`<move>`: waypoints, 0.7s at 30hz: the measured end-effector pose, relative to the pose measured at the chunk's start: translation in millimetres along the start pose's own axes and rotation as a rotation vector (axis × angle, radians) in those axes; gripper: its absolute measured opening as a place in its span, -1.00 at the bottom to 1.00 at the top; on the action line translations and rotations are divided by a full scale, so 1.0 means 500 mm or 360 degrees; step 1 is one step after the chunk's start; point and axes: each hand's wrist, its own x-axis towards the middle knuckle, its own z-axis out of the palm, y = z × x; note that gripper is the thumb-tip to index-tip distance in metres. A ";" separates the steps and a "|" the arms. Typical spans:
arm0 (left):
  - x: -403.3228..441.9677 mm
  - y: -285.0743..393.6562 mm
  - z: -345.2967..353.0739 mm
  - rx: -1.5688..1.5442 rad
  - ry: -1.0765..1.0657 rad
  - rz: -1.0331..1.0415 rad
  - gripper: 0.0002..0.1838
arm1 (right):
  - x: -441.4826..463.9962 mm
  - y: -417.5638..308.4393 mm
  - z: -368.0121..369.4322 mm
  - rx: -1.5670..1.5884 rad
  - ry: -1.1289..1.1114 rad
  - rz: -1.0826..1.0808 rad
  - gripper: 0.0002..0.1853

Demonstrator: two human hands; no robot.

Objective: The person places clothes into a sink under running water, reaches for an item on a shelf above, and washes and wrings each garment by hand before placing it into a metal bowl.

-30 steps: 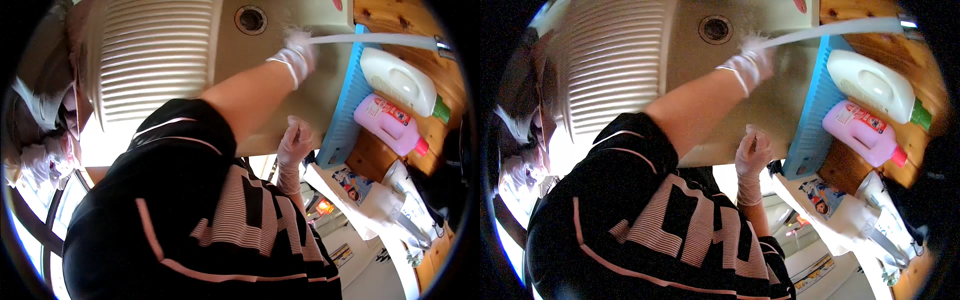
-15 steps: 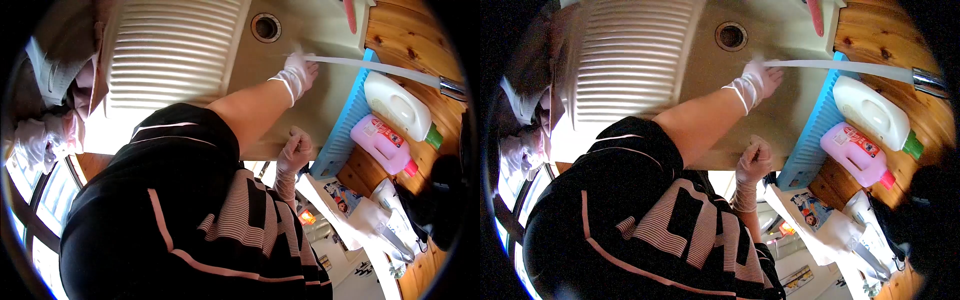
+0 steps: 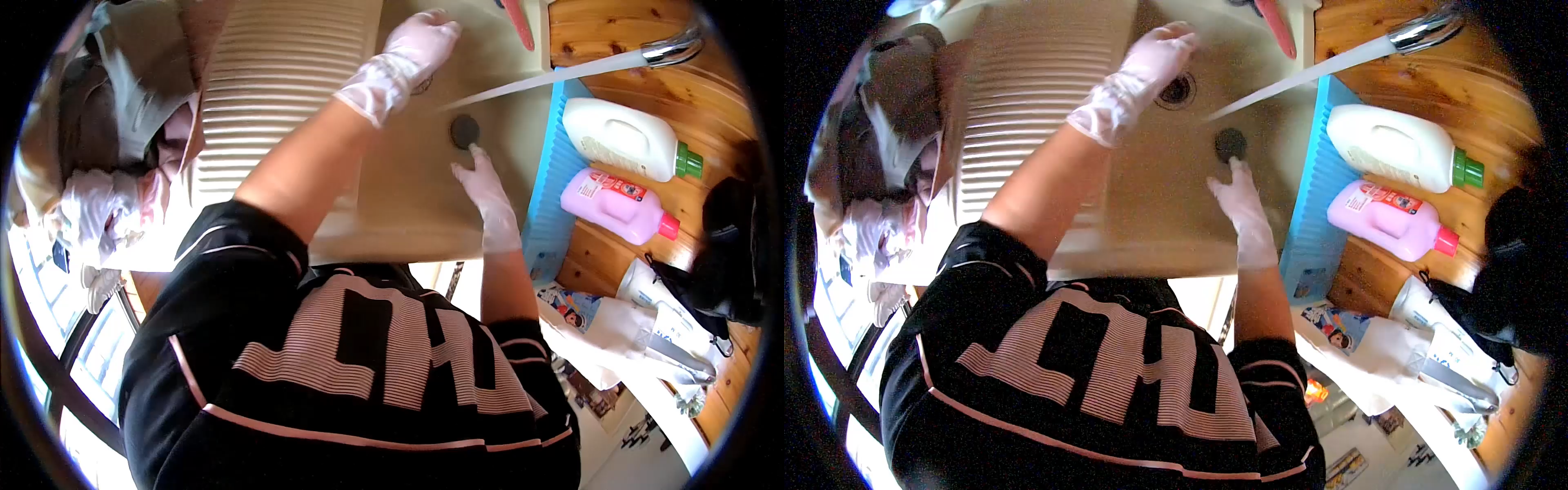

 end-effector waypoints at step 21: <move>-0.162 -0.028 -0.189 0.2288 0.0386 -0.0173 -0.15 | 0.270 -0.045 0.087 0.0406 0.0521 -0.0625 -0.57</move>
